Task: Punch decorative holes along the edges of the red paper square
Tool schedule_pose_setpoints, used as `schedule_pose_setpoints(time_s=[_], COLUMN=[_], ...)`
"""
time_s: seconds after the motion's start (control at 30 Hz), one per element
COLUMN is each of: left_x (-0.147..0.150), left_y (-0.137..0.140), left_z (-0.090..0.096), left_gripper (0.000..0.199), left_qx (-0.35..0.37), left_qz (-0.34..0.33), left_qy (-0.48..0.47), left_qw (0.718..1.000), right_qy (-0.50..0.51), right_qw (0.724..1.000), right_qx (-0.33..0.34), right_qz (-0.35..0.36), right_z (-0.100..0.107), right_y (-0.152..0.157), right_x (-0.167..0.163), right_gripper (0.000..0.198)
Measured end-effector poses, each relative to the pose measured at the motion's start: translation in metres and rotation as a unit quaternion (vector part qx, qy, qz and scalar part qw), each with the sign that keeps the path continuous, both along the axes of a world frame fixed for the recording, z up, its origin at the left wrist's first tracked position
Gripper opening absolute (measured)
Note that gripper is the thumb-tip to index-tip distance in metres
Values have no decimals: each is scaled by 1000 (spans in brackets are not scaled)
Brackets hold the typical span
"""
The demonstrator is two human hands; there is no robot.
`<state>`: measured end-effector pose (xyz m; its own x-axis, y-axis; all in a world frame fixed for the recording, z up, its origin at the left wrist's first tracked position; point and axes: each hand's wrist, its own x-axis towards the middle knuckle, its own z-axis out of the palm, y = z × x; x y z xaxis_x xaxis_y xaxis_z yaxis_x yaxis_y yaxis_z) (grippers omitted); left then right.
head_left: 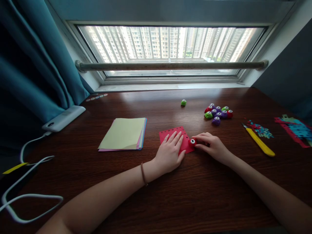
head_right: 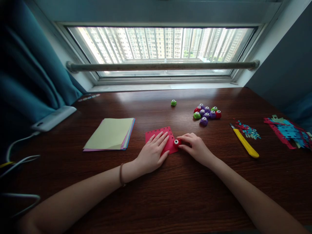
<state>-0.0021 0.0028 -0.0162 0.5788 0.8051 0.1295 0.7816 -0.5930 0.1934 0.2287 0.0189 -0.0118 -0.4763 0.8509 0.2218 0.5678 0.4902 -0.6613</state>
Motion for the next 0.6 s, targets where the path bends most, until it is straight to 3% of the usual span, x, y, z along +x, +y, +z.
schedule_pose_setpoints(time_s=[0.17, 0.6], left_x=[-1, -1], left_y=[-1, 0], left_z=[1, 3], left_gripper=[56, 55], left_qx=[3, 0], left_qz=[6, 0], left_qy=[-4, -12], left_qw=[1000, 1000], right_qy=[9, 38], right_qw=[1000, 999], right_qx=[-8, -8], right_qz=[11, 10], right_z=[6, 1], right_y=[-1, -3], right_x=[0, -4], right_gripper=[19, 20])
